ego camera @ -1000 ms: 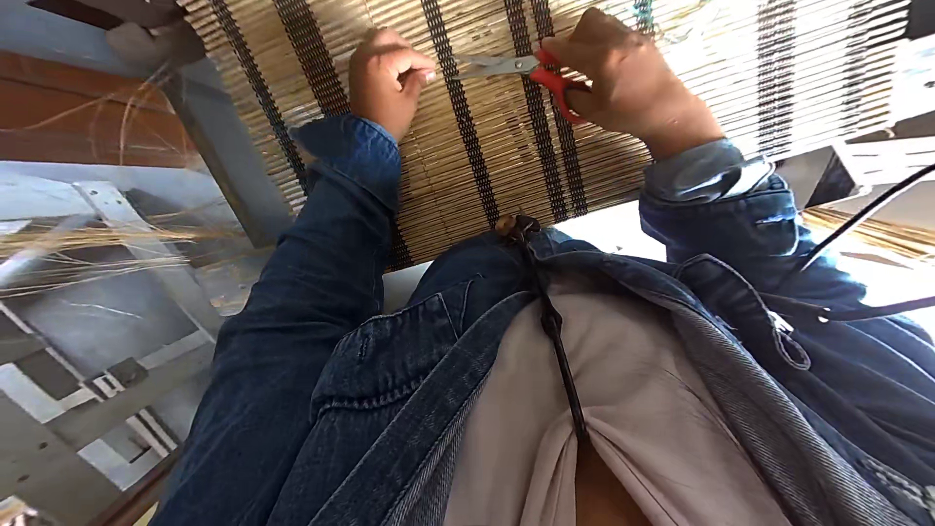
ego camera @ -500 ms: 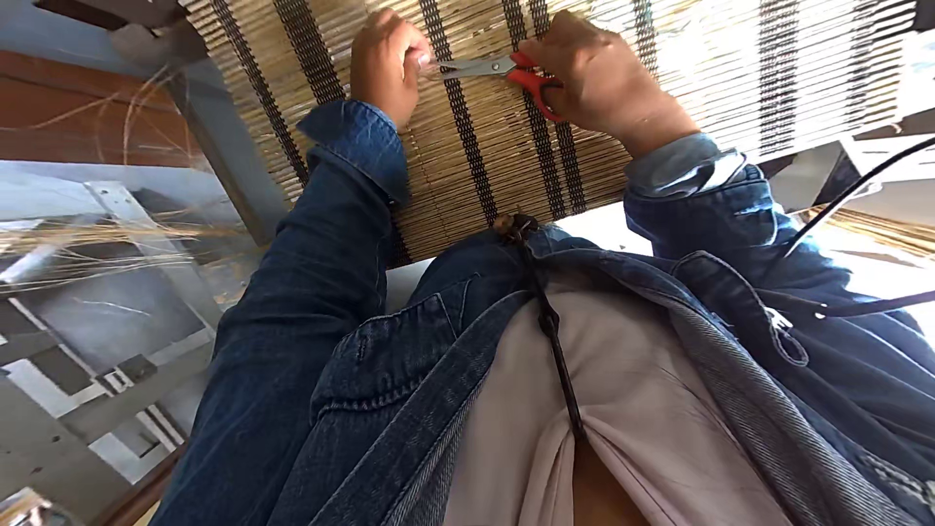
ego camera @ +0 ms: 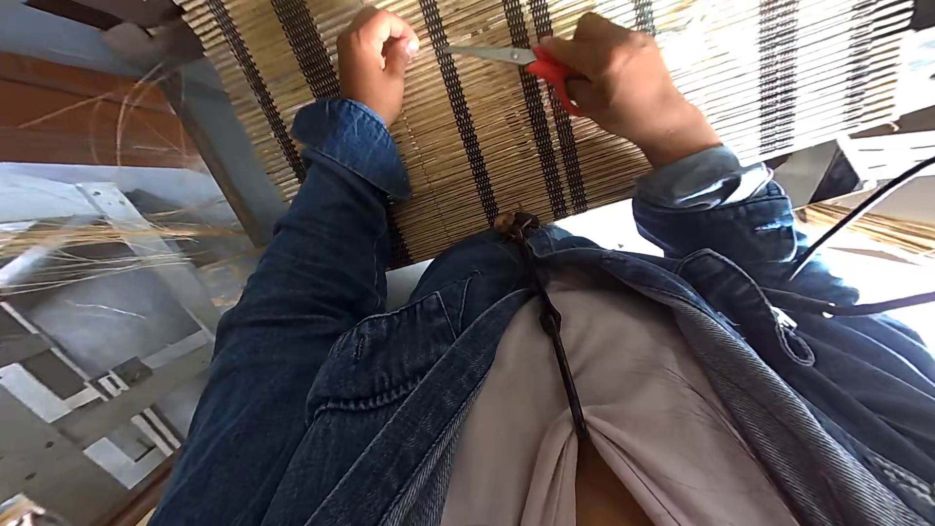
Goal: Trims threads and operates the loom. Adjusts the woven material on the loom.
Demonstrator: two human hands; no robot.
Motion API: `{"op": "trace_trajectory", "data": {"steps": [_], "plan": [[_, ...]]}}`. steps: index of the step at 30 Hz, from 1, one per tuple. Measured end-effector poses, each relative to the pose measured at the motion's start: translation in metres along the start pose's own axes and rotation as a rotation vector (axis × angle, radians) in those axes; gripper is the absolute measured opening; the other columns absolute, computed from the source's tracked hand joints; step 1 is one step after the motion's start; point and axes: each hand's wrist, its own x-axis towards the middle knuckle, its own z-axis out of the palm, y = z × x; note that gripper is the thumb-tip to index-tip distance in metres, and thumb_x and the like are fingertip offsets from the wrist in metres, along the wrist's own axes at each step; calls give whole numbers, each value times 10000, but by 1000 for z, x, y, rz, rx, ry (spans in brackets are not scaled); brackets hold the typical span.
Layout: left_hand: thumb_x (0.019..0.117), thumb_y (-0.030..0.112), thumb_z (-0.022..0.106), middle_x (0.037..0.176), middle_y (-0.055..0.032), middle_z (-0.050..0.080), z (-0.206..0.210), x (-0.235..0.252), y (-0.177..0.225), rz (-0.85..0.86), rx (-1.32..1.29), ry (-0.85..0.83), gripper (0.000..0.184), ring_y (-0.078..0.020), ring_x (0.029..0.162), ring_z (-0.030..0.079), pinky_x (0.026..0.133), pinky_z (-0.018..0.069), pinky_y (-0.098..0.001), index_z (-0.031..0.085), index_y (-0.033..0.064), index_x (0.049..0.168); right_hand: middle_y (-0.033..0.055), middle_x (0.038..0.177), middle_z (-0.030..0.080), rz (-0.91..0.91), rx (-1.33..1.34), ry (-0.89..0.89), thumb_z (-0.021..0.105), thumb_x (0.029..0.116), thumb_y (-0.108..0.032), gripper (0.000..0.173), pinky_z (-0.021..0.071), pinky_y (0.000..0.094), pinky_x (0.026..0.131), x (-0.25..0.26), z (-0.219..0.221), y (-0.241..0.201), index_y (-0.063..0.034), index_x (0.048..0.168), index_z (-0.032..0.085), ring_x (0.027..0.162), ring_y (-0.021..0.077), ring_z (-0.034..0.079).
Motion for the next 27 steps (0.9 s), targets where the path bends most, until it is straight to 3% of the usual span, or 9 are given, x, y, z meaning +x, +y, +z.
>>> {"op": "trace_trajectory", "data": {"steps": [6, 11, 15, 18, 22, 27], "plan": [[1023, 168, 510, 1130, -213, 688, 7, -1, -8, 31, -26, 18, 314, -211, 1063, 657, 974, 493, -309, 695, -54, 1145, 304, 1249, 580, 60, -8, -36, 631, 929, -147, 521, 487, 610, 944, -26, -8, 24, -30, 1435, 582, 1121, 471, 601], [1004, 172, 562, 1093, -182, 712, 9, -2, -9, 68, -53, 36, 282, -148, 1000, 676, 930, 511, -257, 735, -25, 1108, 292, 1198, 611, 115, -60, -70, 587, 970, -75, 435, 504, 628, 897, -18, -1, 8, -51, 1404, 615, 1066, 481, 635], [1004, 177, 571, 1084, -175, 716, 9, -4, -9, 69, -50, 54, 276, -144, 1001, 674, 927, 507, -247, 740, -20, 1098, 278, 1098, 651, 78, -83, -43, 517, 1002, -34, 373, 521, 629, 785, -18, 1, 3, -38, 1347, 660, 926, 474, 671], [1006, 185, 568, 1097, -177, 712, 9, -5, -10, 64, -47, 53, 281, -158, 1024, 671, 944, 505, -257, 737, -18, 1103, 279, 1138, 633, 103, -80, -44, 520, 1006, -64, 385, 519, 633, 789, -18, 0, 3, -48, 1369, 645, 950, 474, 664], [1009, 189, 561, 1107, -188, 706, 11, -3, -12, 74, -37, 50, 288, -182, 1042, 669, 960, 504, -278, 732, -19, 1109, 291, 1246, 588, 99, -62, -98, 625, 934, -126, 508, 493, 647, 893, -14, -1, 2, -48, 1434, 585, 1111, 481, 613], [1009, 180, 558, 1115, -187, 707, 10, -4, -9, 55, -34, 44, 286, -173, 1034, 671, 952, 506, -276, 727, -25, 1114, 270, 1152, 640, 80, -79, -101, 537, 993, -46, 408, 519, 629, 812, -5, 3, -11, -70, 1386, 642, 966, 465, 671]]}}
